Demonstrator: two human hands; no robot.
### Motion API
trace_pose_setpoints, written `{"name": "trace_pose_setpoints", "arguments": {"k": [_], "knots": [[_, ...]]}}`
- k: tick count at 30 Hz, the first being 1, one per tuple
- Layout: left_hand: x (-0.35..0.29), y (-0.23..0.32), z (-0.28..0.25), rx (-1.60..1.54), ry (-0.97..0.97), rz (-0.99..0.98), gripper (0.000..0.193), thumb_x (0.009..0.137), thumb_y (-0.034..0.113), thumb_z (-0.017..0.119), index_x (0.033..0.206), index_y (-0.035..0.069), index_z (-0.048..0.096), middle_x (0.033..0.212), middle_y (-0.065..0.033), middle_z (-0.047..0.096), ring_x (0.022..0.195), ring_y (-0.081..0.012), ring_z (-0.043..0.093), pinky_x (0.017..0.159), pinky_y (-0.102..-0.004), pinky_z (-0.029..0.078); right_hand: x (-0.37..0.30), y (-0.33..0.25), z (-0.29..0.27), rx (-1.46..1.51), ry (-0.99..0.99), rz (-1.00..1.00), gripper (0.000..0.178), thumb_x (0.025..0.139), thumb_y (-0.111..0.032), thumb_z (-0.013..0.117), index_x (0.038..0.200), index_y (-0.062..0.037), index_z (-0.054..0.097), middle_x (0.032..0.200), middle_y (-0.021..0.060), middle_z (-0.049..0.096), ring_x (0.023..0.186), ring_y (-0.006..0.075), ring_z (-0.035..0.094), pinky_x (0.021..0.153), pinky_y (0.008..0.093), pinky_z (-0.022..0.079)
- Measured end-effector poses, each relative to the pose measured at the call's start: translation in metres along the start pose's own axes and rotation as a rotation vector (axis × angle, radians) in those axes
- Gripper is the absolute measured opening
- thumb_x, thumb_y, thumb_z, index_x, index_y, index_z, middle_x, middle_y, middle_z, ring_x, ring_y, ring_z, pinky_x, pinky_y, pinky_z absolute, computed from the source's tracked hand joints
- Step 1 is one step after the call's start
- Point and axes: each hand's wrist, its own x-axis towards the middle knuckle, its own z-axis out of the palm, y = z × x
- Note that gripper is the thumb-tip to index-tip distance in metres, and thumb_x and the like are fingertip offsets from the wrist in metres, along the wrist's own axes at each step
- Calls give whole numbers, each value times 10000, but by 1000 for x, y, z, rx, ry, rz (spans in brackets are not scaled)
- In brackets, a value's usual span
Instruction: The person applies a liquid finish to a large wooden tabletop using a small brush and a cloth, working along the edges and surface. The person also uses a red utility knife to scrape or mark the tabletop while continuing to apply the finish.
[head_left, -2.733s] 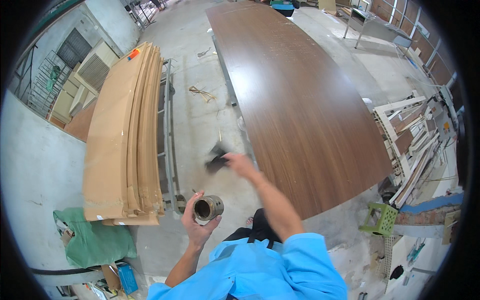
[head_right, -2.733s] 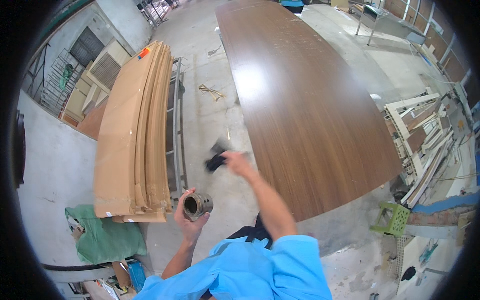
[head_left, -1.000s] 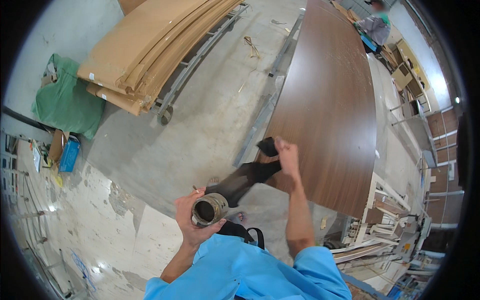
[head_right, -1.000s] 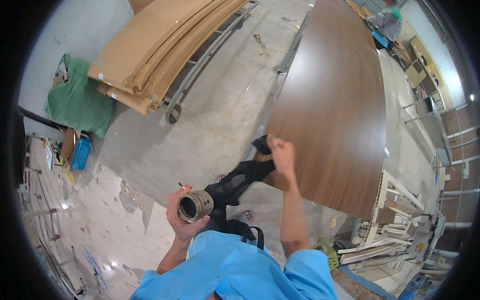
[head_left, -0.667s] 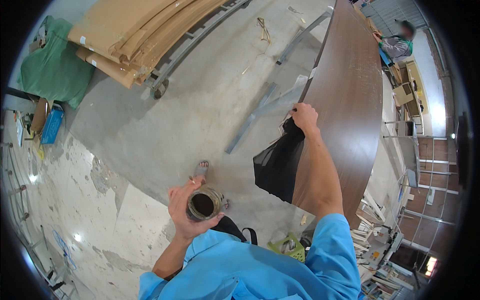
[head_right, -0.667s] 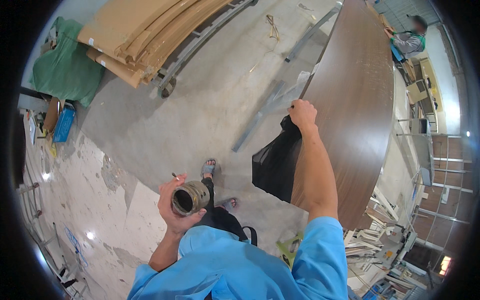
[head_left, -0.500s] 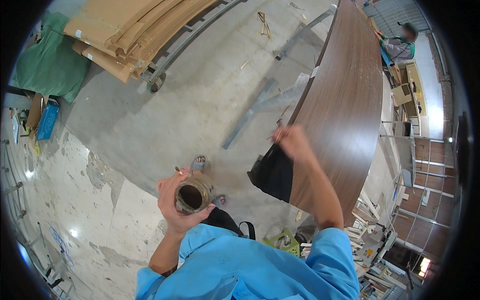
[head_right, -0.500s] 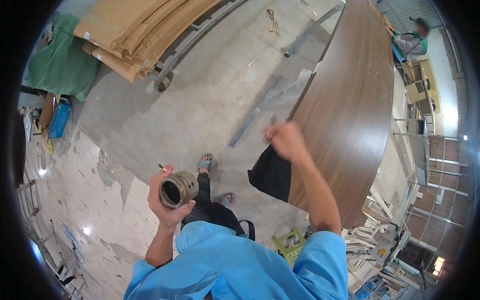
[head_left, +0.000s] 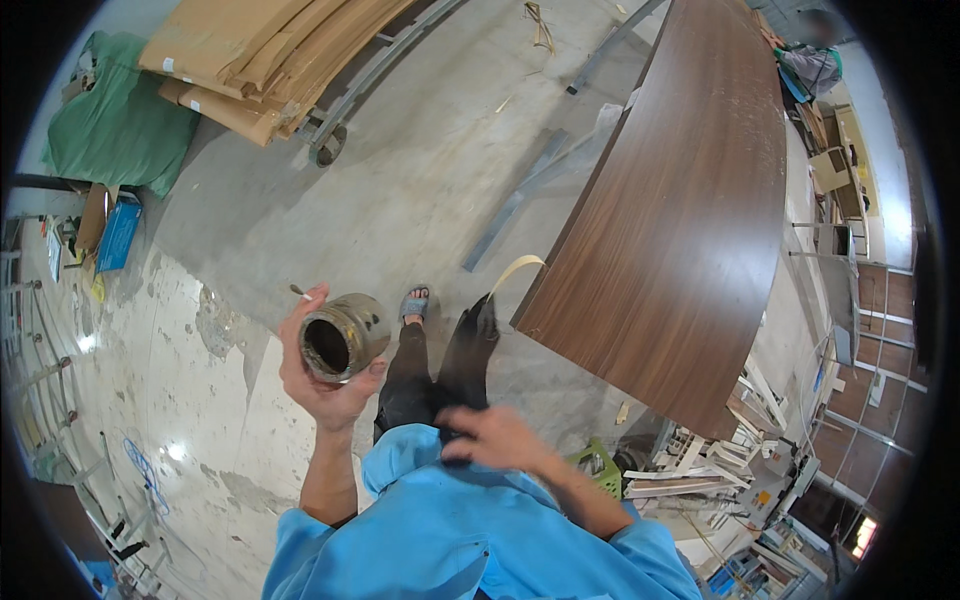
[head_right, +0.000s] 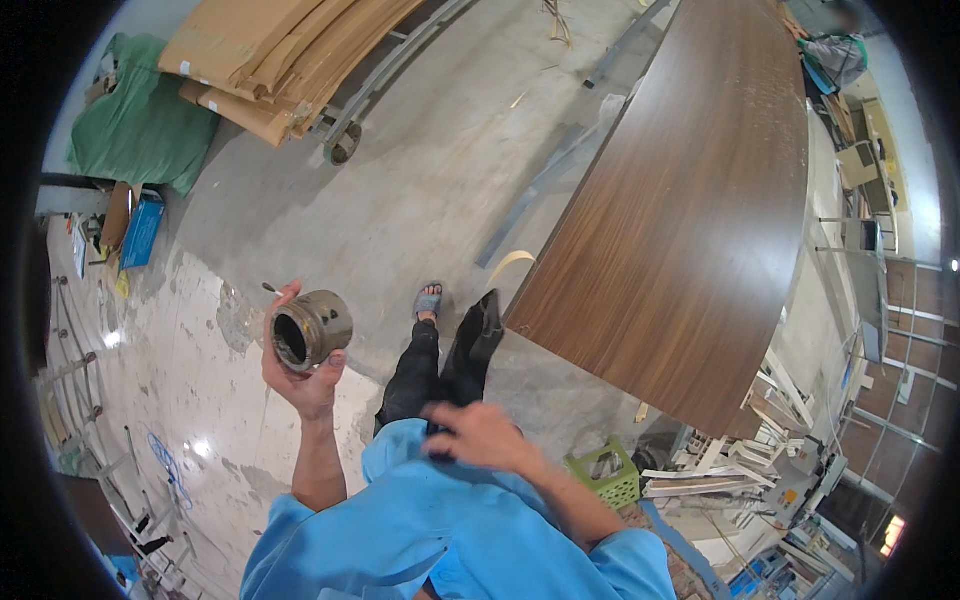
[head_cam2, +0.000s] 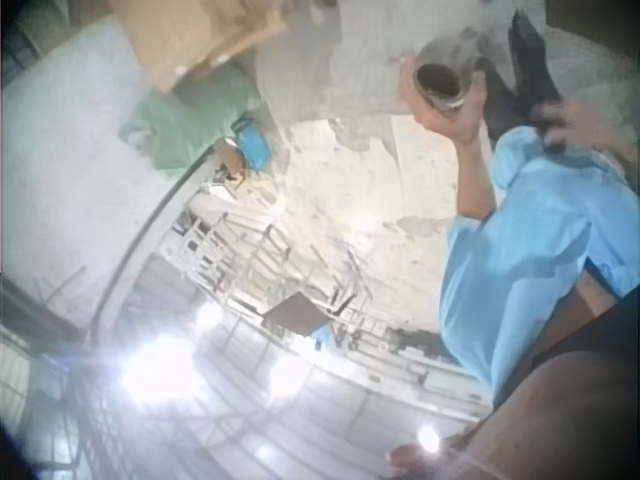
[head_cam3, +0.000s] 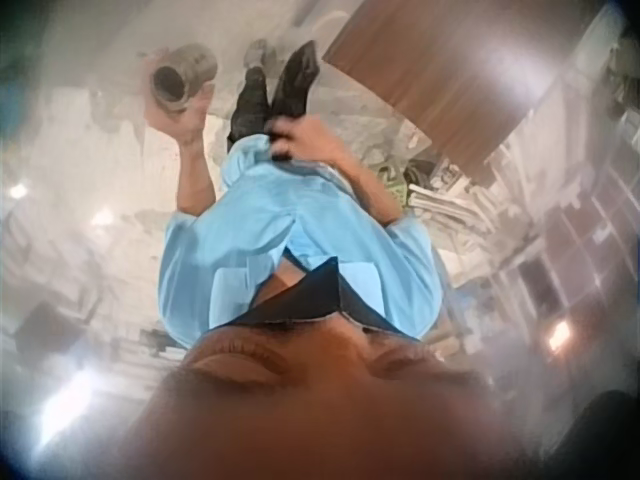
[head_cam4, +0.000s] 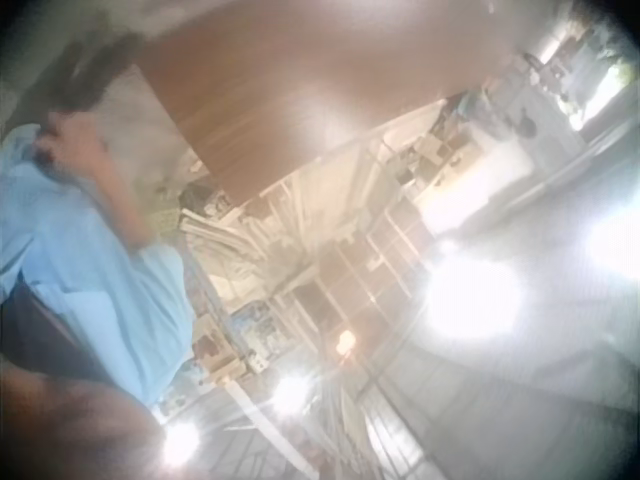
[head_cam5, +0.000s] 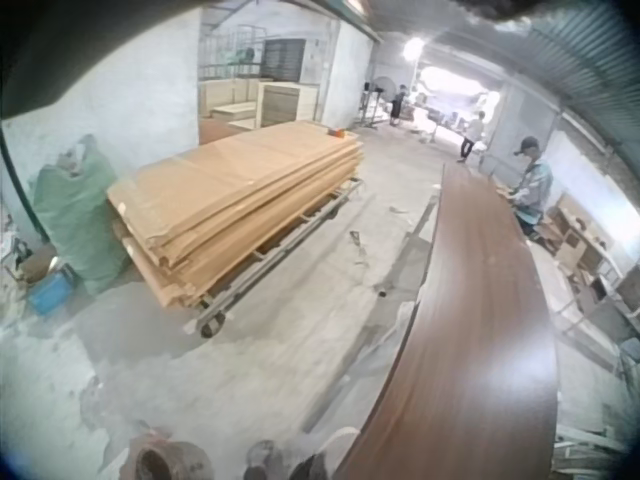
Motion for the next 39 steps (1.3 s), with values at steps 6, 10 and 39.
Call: {"name": "trace_pose_setpoints", "arguments": {"k": [6, 10, 39], "knots": [[-22, 2, 9, -20, 3, -13, 825, 635, 301, 914, 1290, -55, 560, 1260, -221, 620, 1182, -309, 579, 1022, -421, 446, 52, 57, -133, -503, 738, 300, 363, 883, -236, 692, 1216, -100, 645, 762, 202, 684, 741, 368, 689, 676, 468, 545], [-25, -5, 4, 17, 23, 12, 802, 589, 278, 909, 1251, -50, 597, 1219, -212, 662, 1153, -310, 593, 1005, -415, 437, 99, 78, -175, -729, 402, 408, 232, 852, -240, 684, 1042, -116, 736, 858, 201, 708, 879, 374, 688, 780, 493, 541], [-22, -18, -5, 91, 4, -10, 833, 631, 385, 896, 1258, -61, 575, 1212, -222, 647, 1113, -316, 608, 980, -416, 427, 70, 71, -108, -402, 869, 461, 417, 864, -402, 739, 1074, -68, 604, 971, 180, 711, 933, 390, 680, 809, 470, 509]]}}
